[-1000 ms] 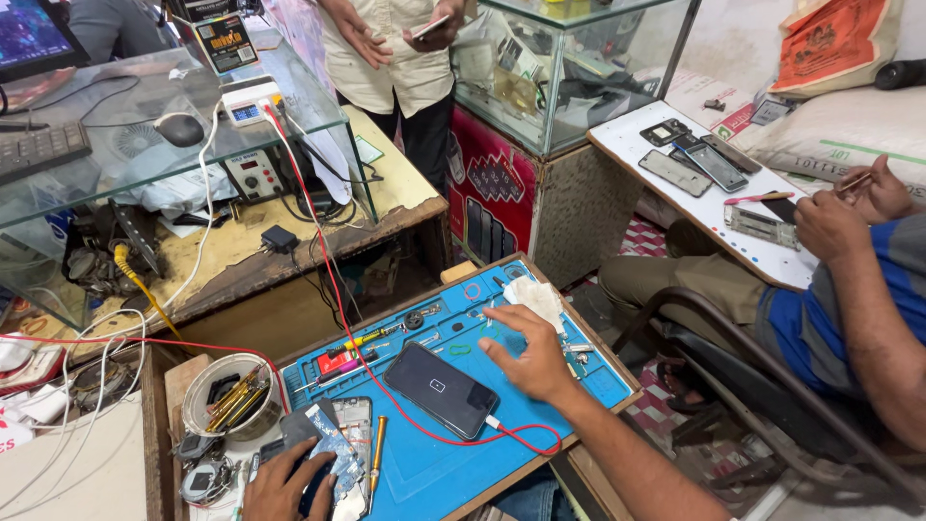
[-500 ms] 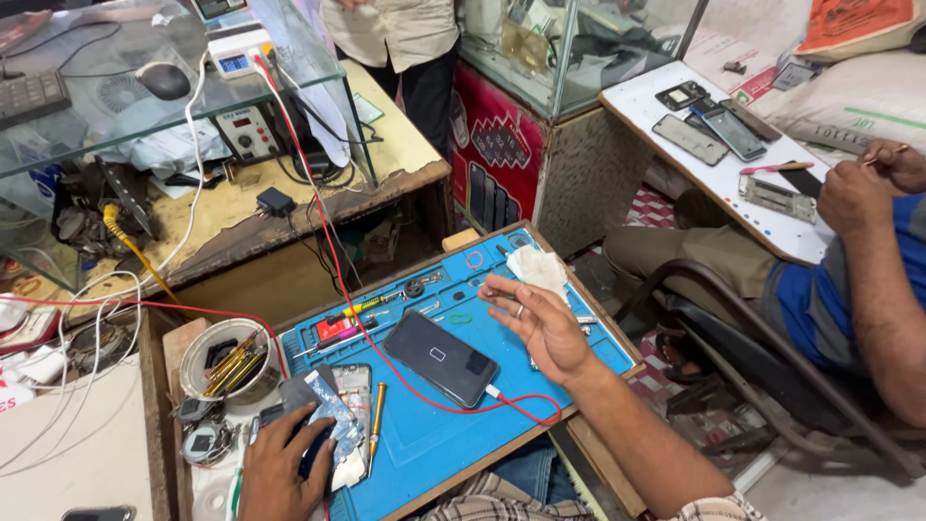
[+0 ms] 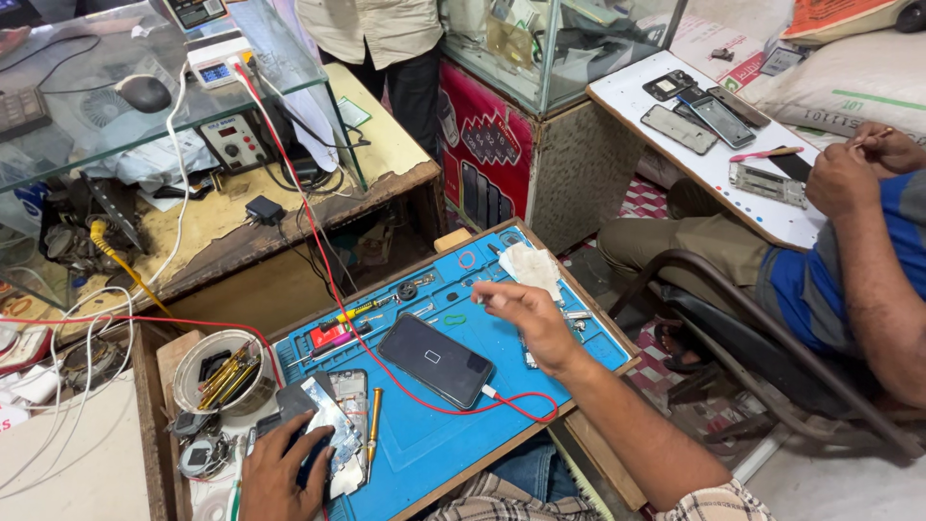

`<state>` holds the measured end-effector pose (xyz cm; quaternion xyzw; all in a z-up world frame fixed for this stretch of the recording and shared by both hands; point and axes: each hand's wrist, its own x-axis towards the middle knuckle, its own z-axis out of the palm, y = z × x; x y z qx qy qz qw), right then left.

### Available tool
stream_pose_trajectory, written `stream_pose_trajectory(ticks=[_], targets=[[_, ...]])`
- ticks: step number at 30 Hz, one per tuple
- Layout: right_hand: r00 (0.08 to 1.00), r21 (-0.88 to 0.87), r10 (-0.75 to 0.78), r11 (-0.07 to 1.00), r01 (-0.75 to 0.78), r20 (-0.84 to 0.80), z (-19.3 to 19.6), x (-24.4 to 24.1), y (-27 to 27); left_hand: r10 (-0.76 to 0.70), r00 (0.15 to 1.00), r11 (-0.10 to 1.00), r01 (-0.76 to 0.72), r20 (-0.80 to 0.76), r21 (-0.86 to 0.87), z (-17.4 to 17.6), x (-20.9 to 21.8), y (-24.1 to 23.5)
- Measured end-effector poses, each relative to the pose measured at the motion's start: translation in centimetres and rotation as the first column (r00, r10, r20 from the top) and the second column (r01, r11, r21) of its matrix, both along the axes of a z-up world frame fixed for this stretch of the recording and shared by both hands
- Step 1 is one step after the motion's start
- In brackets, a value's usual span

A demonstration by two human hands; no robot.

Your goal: The person holds a blue circuit board and repeatedly touches its surface with a finger, likely testing electrical continuity. They briefly reach for a power strip and adjust a cable, then resume handling the board. A smartphone and other tools remain on the workbench.

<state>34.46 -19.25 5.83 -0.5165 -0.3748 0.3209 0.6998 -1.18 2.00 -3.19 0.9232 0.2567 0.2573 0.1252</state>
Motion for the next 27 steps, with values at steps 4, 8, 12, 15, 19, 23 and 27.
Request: stream_pose_trajectory(ticks=[4, 8, 12, 15, 19, 23, 27], targets=[[0.701, -0.137, -0.145, 0.934, 0.33, 0.699, 0.3, -0.7, 0.1, 0.017, 0.999, 1.0, -0.016, -0.031, 0.018, -0.4, 0.2, 0.4], [0.525, -0.158, -0.055, 0.922, 0.353, 0.849, 0.1, -1.2, 0.3, 0.025, 0.997, 1.0, -0.024, -0.068, 0.004, -0.7, 0.0, 0.4], [0.431, -0.147, -0.001, 0.939, 0.31, 0.902, -0.1, -1.0, 0.2, 0.022, 0.997, 1.0, -0.023, -0.078, 0.0, -0.5, 0.1, 0.3], [0.445, -0.198, 0.047, 0.933, 0.299, 0.894, -0.3, -1.1, 0.2, -0.028, 0.999, 1.0, 0.028, -0.017, -0.006, 0.2, 0.0, 0.1], [0.399, -0.132, 0.011, 0.952, 0.276, 0.917, -0.3, -1.2, 0.1, -0.062, 0.997, 0.997, 0.064, 0.047, -0.031, 1.3, 0.3, -0.4], [0.405, -0.103, -0.019, 0.955, 0.277, 0.914, -0.6, -1.2, 0.1, -0.07, 0.987, 0.993, 0.082, 0.142, -0.081, 2.4, 0.5, -1.1], [0.422, -0.079, -0.044, 0.96, 0.269, 0.905, -1.3, -1.5, 0.5, -0.045, 0.985, 0.996, 0.057, 0.166, -0.071, 3.9, 0.5, -1.8]])
